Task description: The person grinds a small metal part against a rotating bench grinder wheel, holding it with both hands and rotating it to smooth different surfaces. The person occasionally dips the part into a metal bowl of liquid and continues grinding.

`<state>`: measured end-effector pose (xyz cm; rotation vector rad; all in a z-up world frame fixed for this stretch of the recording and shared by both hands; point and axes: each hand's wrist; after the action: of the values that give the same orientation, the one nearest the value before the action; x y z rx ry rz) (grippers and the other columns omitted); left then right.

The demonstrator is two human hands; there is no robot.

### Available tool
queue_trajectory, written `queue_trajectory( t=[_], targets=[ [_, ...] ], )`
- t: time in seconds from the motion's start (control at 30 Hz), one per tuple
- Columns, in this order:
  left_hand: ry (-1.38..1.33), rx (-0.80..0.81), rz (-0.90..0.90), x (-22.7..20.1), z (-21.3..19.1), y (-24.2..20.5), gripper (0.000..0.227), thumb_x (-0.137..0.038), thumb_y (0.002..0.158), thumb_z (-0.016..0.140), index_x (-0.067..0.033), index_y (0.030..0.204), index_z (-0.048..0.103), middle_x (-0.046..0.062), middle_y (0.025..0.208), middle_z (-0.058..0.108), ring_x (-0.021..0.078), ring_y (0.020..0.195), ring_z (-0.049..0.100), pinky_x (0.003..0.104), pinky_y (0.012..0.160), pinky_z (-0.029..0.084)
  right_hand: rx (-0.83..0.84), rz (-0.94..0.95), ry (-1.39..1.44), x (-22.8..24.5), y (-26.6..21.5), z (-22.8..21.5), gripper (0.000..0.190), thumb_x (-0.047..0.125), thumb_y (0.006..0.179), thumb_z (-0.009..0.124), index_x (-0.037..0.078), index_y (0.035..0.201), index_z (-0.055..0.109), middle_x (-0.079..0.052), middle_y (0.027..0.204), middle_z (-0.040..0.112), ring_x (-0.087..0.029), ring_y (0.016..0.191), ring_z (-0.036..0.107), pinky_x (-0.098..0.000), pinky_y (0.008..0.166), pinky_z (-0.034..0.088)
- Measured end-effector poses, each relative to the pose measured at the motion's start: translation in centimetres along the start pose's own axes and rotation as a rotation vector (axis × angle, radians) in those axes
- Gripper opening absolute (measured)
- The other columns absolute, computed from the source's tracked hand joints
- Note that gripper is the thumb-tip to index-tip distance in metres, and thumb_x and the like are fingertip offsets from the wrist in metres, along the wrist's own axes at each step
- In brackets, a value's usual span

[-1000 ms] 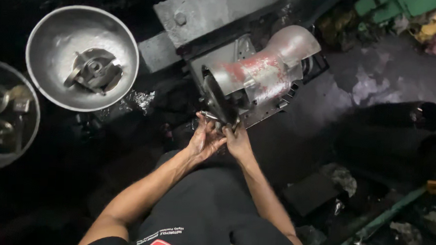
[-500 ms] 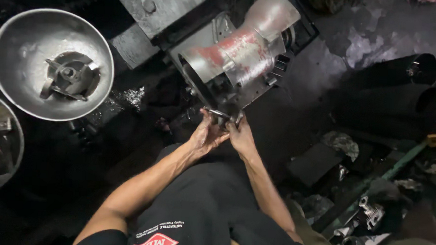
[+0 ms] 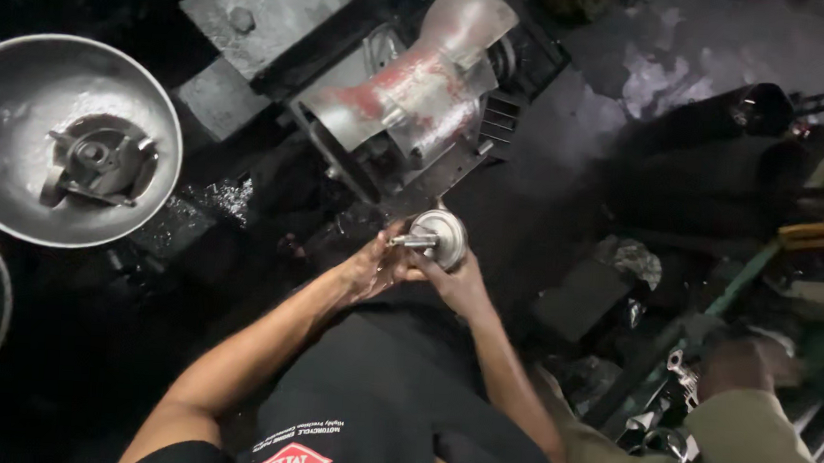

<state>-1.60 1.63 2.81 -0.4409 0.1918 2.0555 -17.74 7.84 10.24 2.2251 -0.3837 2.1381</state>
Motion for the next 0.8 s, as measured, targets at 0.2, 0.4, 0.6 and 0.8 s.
queue_trajectory(
  t=[0.2, 0.4, 0.6, 0.8],
  targets=[
    [-0.092, -0.241, 0.163, -0.1, -3.7, -2.1, 0.103, -0.082, 0.084, 0.055, -0.004, 0.149, 0.042, 0.012, 0.137, 0.058, 0.0269, 0.123, 0.06, 0.047, 0.105, 0.051, 0.028, 0.222, 0.144, -4.4, 3.8, 4.5, 0.026, -0.001, 0.09, 0.06, -0.003, 0.115, 0.057, -0.008, 0.092, 0.068, -0.016, 0.074, 0.071, -0.0312, 0.062, 0.061],
    [-0.186, -0.375, 0.156, -2.7, -2.4, -2.5, 0.103, -0.085, 0.074, 0.051, -0.0073, 0.143, 0.048, 0.007, 0.138, 0.06, 0.0235, 0.125, 0.061, 0.045, 0.107, 0.05, -0.044, 0.083, -0.149, -6.1, 5.4, 6.4, 0.021, -0.003, 0.089, 0.066, -0.008, 0.109, 0.061, -0.009, 0.087, 0.069, -0.013, 0.075, 0.068, -0.0273, 0.064, 0.058],
    [-0.178, -0.325, 0.178, -1.7, -2.8, -1.3, 0.097, -0.084, 0.073, 0.052, -0.011, 0.137, 0.05, 0.006, 0.134, 0.061, 0.0246, 0.122, 0.062, 0.047, 0.107, 0.053, -0.073, 0.127, 0.035, -6.3, 5.6, 5.7, 0.036, -0.003, 0.085, 0.067, -0.005, 0.119, 0.058, -0.005, 0.089, 0.066, -0.011, 0.076, 0.065, -0.0274, 0.065, 0.056],
    [-0.362, -0.235, 0.13, 1.0, -5.9, 0.4, 0.094, -0.088, 0.084, 0.05, -0.0048, 0.128, 0.058, 0.013, 0.125, 0.066, 0.0284, 0.106, 0.069, 0.042, 0.094, 0.059, -0.128, 0.149, 0.073, -8.3, 5.6, 4.8, 0.042, -0.003, 0.084, 0.067, -0.003, 0.125, 0.057, -0.007, 0.094, 0.07, -0.014, 0.079, 0.069, -0.0291, 0.068, 0.059]
  ],
)
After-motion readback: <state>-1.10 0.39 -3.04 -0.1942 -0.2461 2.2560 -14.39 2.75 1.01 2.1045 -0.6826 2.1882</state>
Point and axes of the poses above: each hand's wrist, its own y-axis towards the middle knuckle, its own z-axis out of the palm, x = y × z
